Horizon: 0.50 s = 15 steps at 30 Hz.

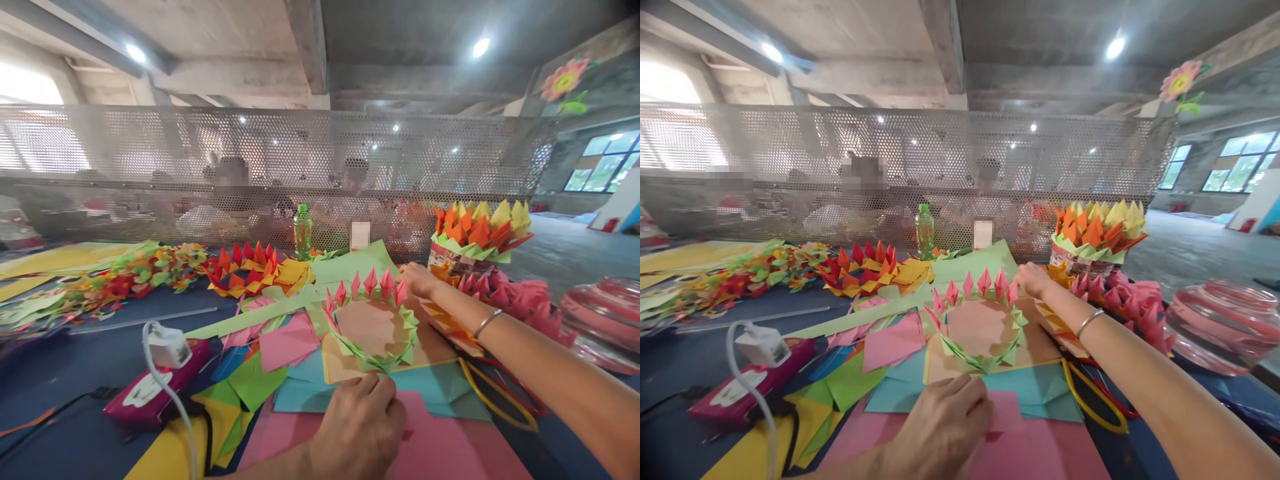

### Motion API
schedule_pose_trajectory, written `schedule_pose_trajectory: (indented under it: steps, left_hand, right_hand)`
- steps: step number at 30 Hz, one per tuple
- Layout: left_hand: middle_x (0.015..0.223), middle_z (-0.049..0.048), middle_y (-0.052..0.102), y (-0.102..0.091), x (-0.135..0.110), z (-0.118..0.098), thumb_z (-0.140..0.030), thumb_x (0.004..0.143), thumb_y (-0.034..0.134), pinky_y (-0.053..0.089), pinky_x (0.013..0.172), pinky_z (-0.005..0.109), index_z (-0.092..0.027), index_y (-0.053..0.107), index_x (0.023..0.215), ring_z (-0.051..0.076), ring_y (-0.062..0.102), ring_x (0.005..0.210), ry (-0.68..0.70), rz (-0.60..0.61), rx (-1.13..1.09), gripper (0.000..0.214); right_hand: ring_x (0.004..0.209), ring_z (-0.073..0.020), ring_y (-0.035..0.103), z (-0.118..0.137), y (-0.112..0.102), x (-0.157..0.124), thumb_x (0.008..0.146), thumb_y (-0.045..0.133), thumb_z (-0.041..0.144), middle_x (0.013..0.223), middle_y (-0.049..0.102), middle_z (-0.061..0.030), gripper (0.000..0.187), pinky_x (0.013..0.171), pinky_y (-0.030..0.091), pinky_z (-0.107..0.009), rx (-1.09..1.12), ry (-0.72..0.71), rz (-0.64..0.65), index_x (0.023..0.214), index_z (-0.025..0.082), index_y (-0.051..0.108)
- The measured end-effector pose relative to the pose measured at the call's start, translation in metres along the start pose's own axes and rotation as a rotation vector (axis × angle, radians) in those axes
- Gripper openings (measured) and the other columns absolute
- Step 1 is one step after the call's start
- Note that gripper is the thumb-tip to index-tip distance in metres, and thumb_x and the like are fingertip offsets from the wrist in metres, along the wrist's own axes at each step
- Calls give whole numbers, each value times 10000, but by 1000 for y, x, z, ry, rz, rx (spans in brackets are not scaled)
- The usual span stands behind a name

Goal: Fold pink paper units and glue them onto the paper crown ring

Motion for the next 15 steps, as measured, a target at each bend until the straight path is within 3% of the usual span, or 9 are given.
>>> schedule_pose_trajectory:
  steps: [6, 15]
  left_hand:
    - [844, 33, 640, -8, 0, -3, -121, 772, 673, 477, 532, 297, -175, 577, 794, 192, 570, 661, -13, 2, -33, 112]
    - [800, 18, 626, 2, 0, 2, -186, 878, 686, 456, 501, 289, -168, 582, 783, 191, 583, 654, 19, -21, 38, 142]
  right_hand:
    - [1072, -239, 663, -2, 3, -7, 1002, 638, 343, 1294, 633, -102, 321, 900, 576, -445, -27, -28, 22, 1277, 180, 617]
    - [1064, -236, 666, 7, -7, 8, 1006, 630, 326, 1281, 639, -110, 311, 894, 579, -433, -45, -71, -69, 1271, 165, 620]
Point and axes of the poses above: each hand's wrist, its own x-axis towards the middle knuckle, its own y-axis out of the palm, z = x × y, the point moved 10 cm from there along x, towards the middle knuckle
